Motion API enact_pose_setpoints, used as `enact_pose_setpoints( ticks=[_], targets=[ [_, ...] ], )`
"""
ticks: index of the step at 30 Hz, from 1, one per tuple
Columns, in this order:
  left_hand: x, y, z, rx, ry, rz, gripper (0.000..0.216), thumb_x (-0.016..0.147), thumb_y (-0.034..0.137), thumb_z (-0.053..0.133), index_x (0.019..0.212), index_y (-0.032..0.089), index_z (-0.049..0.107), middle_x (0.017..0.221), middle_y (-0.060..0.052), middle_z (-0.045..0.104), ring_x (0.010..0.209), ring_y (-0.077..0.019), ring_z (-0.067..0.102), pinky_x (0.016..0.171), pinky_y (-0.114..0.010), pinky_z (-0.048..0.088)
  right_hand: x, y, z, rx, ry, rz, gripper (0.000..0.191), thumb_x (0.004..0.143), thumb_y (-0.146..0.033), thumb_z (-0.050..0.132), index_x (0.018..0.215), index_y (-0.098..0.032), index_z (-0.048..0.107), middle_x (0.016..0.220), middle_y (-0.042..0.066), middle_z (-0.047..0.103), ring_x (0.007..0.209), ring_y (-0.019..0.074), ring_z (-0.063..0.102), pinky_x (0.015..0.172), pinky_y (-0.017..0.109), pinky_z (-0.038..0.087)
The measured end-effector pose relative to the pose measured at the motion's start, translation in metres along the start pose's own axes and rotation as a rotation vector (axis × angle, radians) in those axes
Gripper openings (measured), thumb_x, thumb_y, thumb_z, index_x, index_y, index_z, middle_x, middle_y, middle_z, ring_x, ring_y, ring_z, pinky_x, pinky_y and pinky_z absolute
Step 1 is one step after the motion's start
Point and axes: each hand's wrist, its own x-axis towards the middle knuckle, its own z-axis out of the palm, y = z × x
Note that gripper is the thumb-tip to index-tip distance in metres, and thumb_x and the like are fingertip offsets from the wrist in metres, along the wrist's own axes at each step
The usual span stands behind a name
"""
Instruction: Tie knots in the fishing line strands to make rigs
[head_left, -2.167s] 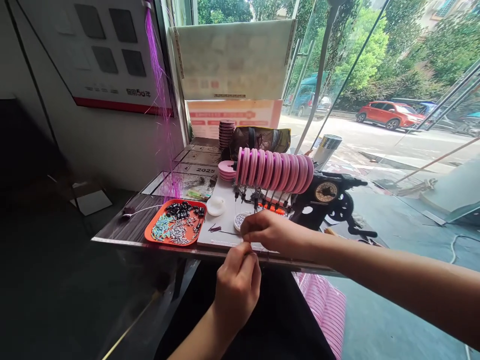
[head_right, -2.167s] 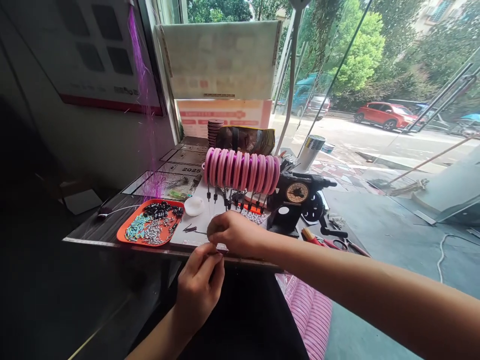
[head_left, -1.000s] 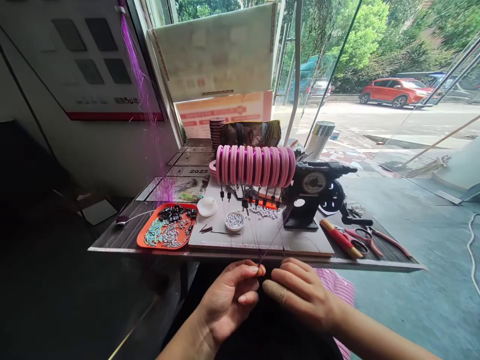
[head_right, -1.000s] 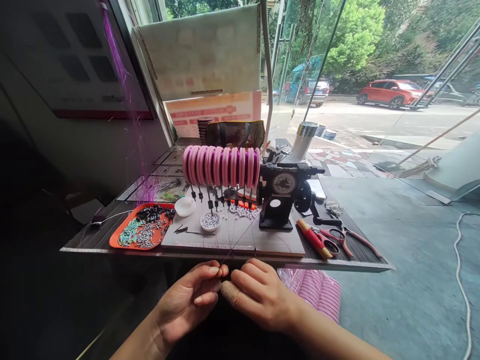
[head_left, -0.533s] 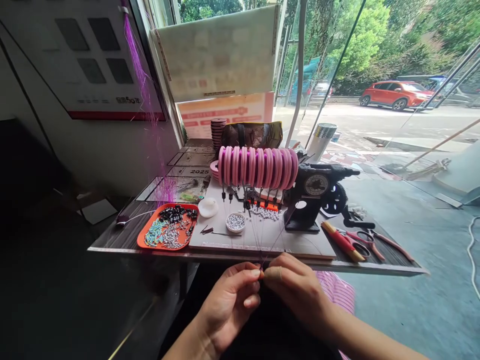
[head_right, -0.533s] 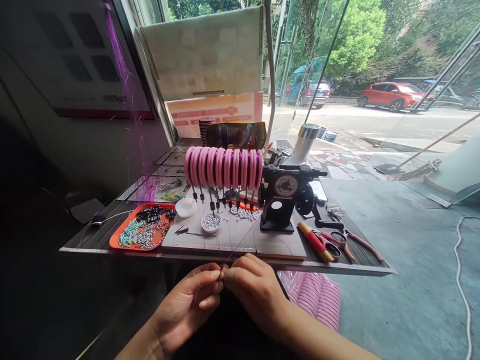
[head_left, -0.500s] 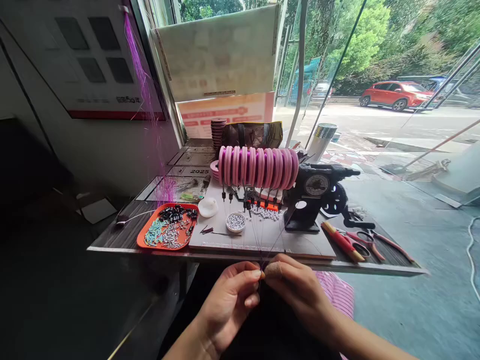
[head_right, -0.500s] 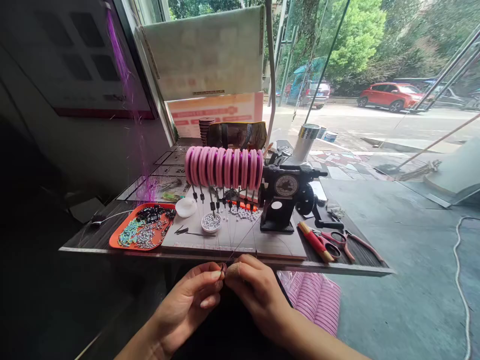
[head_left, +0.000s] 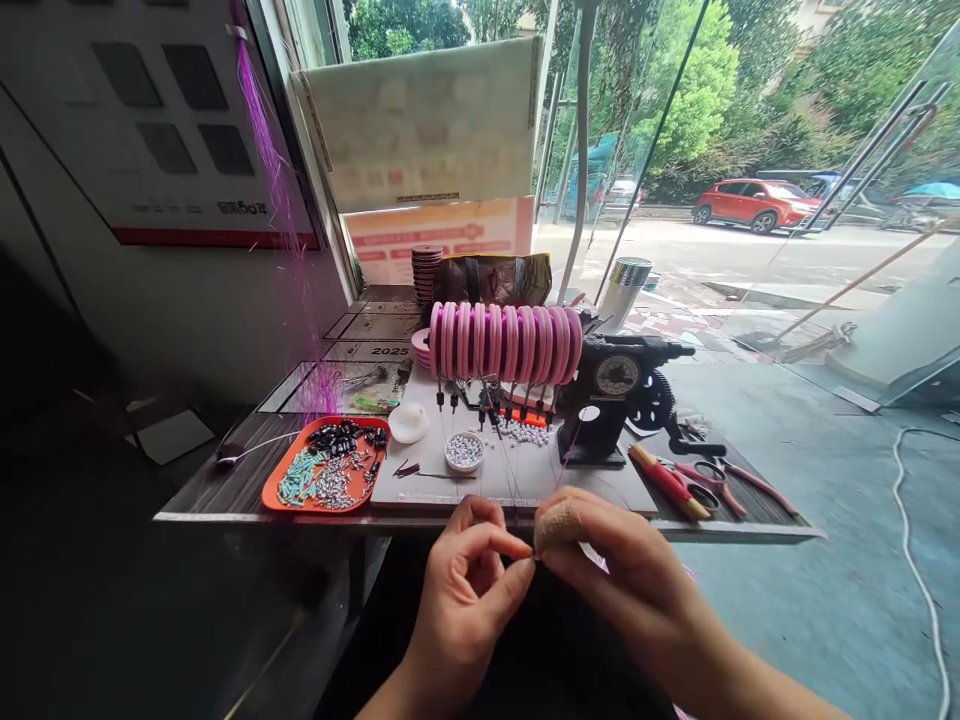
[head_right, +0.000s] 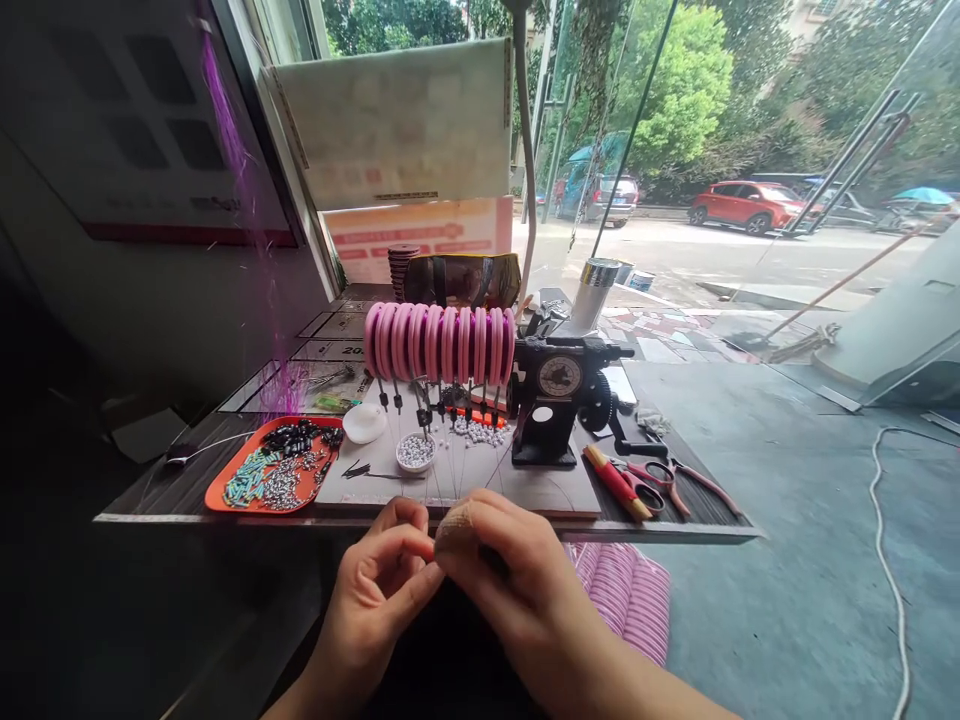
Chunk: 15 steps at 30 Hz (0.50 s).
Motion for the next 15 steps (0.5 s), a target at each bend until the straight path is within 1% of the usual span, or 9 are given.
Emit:
enact_pose_setpoints(
  ticks=[3,6,8,10,12,15],
  targets=[
    [0.002,0.000,0.000,-0.094,-0.011,-0.023,0.004,0.065,0.023,0.068,0.066,0.019,0.068,0.079,-0.002,0.047,0.068,-0.0134,0.044,0.056,-0.022,0.035,0.005,-0.005,-0.007,-0.249,0.060,-0.175,0.014,0.087,-0.013,0.050,0.075,-0.017,0.057,0.067,0.001,0.061,0.059,0.0109,0.055,0.055,0.019,0.043],
    [0.002,-0.001,0.001,-0.120,-0.001,-0.058,0.004,0.064,0.022,0.068,0.066,0.019,0.069,0.079,-0.003,0.049,0.074,-0.0160,0.046,0.063,-0.024,0.037,0.004,-0.003,-0.012,-0.498,0.124,-0.361,0.015,0.086,-0.009,0.049,0.077,-0.015,0.060,0.068,0.003,0.066,0.057,0.0116,0.058,0.054,0.020,0.045],
    [0.002,-0.001,0.002,-0.127,0.010,-0.072,0.007,0.065,0.025,0.068,0.064,0.019,0.068,0.076,-0.003,0.048,0.073,-0.0159,0.045,0.065,-0.025,0.037,0.003,-0.001,-0.015,-0.626,0.122,-0.483,0.019,0.089,-0.010,0.045,0.080,-0.014,0.062,0.071,0.006,0.067,0.061,0.0142,0.061,0.057,0.023,0.047],
    [0.003,0.000,0.003,-0.129,0.018,-0.079,0.011,0.065,0.029,0.069,0.062,0.018,0.068,0.075,-0.002,0.047,0.070,-0.0148,0.043,0.062,-0.024,0.036,0.001,0.000,-0.016,-0.702,0.092,-0.585,0.026,0.091,-0.011,0.040,0.081,-0.011,0.063,0.073,0.010,0.068,0.065,0.0170,0.062,0.060,0.027,0.048],
    [0.003,0.000,0.004,-0.116,0.022,-0.082,0.014,0.064,0.031,0.070,0.061,0.018,0.067,0.075,-0.002,0.047,0.068,-0.0142,0.041,0.059,-0.023,0.034,0.001,0.000,-0.017,-0.735,0.072,-0.640,0.030,0.093,-0.011,0.036,0.080,-0.009,0.064,0.073,0.011,0.067,0.067,0.0181,0.061,0.061,0.029,0.049],
    [0.004,0.000,0.004,-0.093,0.033,-0.085,0.014,0.064,0.031,0.070,0.059,0.018,0.067,0.077,-0.003,0.049,0.072,-0.0157,0.043,0.063,-0.024,0.035,0.001,-0.001,-0.017,-0.763,0.068,-0.654,0.031,0.093,-0.010,0.036,0.080,-0.008,0.065,0.071,0.011,0.066,0.066,0.0178,0.061,0.060,0.028,0.049]
  ],
)
